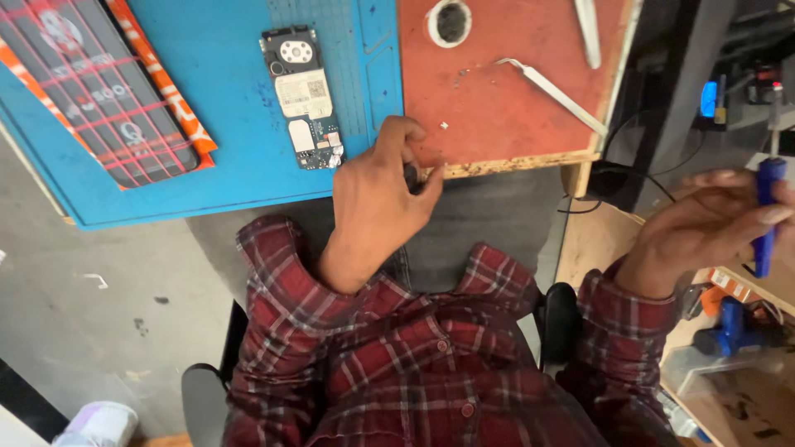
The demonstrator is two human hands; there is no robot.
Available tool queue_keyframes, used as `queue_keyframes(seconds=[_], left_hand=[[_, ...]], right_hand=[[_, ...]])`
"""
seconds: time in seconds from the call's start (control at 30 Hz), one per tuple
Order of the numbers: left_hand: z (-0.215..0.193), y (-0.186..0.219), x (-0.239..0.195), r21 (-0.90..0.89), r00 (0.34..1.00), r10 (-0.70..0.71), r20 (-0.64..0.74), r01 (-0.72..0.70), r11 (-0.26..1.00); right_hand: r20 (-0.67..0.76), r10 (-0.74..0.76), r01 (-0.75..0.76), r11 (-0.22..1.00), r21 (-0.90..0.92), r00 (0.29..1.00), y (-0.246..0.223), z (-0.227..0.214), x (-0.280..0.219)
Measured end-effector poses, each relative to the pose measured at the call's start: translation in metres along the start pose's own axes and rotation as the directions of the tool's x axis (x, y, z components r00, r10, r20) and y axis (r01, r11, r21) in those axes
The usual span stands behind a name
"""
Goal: The person sits at a workbench and uses a soldering iron to apply solder to a small electronic component held in the left hand. The person repeatedly touches the component with the soldering iron and adjusts its position on the mat.
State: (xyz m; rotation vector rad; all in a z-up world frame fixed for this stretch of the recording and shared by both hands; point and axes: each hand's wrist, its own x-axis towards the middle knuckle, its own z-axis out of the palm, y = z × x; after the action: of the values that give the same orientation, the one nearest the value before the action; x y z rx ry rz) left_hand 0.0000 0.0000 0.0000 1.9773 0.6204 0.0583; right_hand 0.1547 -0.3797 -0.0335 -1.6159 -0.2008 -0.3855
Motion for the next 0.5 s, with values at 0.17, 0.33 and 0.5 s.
queue_keyframes(seconds=[0.17, 0.33, 0.5], left_hand=[[0.003, -0.007, -0.003, 0.053, 0.992, 0.100, -0.079, -0.096, 0.994], [0.003, -0.003, -0.002, 0.069, 0.985, 0.125, -0.120, -0.117, 0.991], [0.000, 0.003, -0.001, 0.089, 0.990, 0.116, -0.083, -0.109, 0.990]], right_hand=[[-0.092, -0.009, 0.015, 0.998, 0.067, 0.996, 0.023, -0.052, 0.024], [-0.301, -0.109, 0.142, 0.986, 0.090, 0.947, 0.038, -0.100, 0.052], [-0.557, -0.024, -0.055, 0.991, -0.125, 0.830, 0.089, -0.141, 0.082]])
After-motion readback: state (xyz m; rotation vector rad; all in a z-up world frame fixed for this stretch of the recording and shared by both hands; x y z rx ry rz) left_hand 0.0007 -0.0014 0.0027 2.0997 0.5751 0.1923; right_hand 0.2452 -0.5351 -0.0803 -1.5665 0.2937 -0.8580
